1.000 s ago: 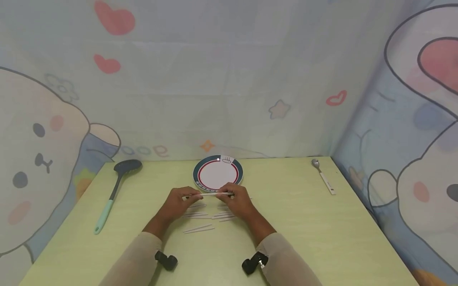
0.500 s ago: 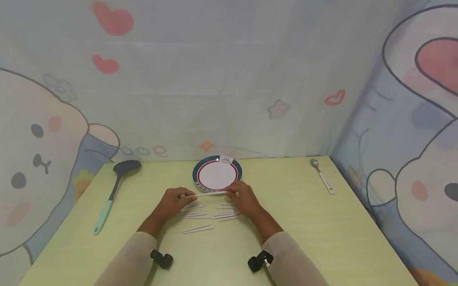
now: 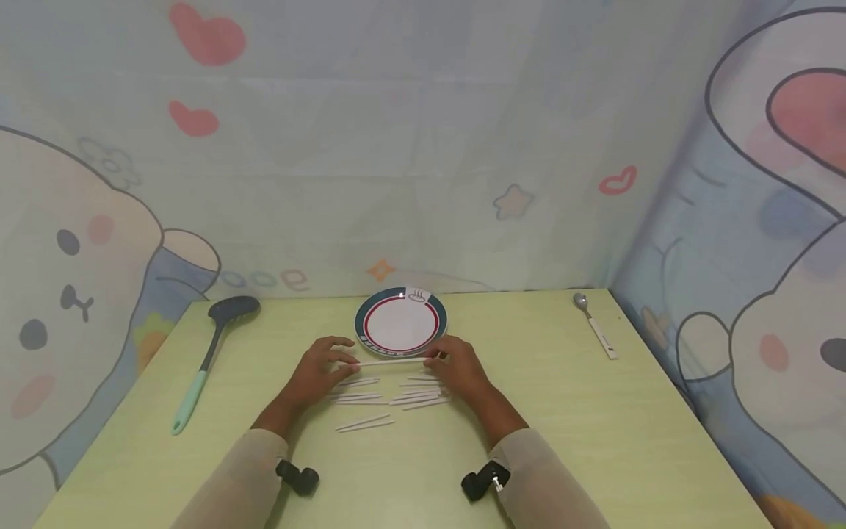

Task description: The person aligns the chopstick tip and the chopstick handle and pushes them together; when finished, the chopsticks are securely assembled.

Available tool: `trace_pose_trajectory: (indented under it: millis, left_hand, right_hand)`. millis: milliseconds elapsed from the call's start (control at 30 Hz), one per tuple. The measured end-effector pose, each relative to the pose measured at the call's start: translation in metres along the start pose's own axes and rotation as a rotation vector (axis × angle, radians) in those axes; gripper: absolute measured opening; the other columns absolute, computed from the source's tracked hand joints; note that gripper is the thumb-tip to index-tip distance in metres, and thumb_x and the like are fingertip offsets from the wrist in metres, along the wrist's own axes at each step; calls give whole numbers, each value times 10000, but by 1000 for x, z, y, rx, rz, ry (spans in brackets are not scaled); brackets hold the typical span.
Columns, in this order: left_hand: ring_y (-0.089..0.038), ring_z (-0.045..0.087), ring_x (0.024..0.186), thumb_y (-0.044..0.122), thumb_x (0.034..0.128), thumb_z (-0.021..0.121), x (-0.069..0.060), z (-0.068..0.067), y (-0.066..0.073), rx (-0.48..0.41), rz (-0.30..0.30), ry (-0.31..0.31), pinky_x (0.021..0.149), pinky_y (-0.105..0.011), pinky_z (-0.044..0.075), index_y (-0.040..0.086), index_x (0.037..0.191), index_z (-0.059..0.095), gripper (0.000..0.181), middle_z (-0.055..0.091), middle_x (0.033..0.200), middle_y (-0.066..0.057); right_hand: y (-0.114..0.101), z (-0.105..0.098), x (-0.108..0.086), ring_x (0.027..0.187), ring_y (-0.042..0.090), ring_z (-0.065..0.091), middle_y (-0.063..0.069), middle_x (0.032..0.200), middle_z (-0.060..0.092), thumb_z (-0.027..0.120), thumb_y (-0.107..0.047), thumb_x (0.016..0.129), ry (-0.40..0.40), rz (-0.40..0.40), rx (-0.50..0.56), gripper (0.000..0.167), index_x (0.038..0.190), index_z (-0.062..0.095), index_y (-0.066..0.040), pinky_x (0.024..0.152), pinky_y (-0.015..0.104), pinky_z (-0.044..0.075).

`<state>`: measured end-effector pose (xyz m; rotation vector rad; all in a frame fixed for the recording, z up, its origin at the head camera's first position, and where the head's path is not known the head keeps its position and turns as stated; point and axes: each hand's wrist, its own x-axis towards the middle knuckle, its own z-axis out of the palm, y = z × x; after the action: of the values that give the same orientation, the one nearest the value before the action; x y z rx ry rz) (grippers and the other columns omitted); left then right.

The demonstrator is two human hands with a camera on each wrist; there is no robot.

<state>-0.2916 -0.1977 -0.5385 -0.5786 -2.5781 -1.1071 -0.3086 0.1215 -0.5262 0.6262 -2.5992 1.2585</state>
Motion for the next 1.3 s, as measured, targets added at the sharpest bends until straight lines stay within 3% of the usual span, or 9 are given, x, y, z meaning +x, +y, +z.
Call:
trace_pose_trajectory:
  millis: [333, 533, 867, 1100, 1300]
  left_hand:
    - [-505, 544, 1410, 108, 897, 873, 1, 8, -4, 84, 19, 25, 1156, -822, 297, 81, 953, 879, 63, 730, 1298, -201]
    - [-497, 602, 1350, 94, 887, 876, 2, 12, -6, 127, 20, 46, 1110, -777, 356, 96, 929, 889, 44, 767, 1237, -194]
    - [-430, 663, 1258, 94, 855, 895, 0, 15, -10, 147, 34, 93, 1059, -658, 443, 128, 913, 897, 67, 772, 1248, -192]
    - [-423, 629, 1341, 83, 870, 884, 0, 13, -10, 94, -44, 57, 1143, -676, 388, 125, 938, 898, 81, 759, 1313, -180]
    - [-426, 616, 1364, 98, 896, 864, 0, 9, -7, 71, -73, 41, 1182, -698, 356, 114, 955, 893, 68, 750, 1338, -186]
  right_hand:
    - [12, 6, 2, 962, 243, 692, 60, 972, 754, 794, -8, 958, 8, 17, -51, 80, 969, 822, -81, 896, 408, 554]
    - [14, 9, 2, 959, 270, 689, 96, 962, 748, 808, 34, 920, 23, -19, -38, 91, 964, 827, -43, 888, 400, 554]
    - [19, 10, 1, 1008, 311, 703, 99, 982, 750, 807, 11, 908, 55, -13, -27, 92, 950, 855, -56, 931, 431, 566]
    - [16, 9, 1, 1053, 306, 691, 86, 1018, 719, 782, -27, 929, 22, 79, -2, 102, 974, 861, -72, 966, 449, 545]
    - [14, 7, 2, 1061, 305, 699, 85, 1028, 722, 790, -37, 937, 13, 98, 13, 91, 991, 858, -64, 980, 473, 552]
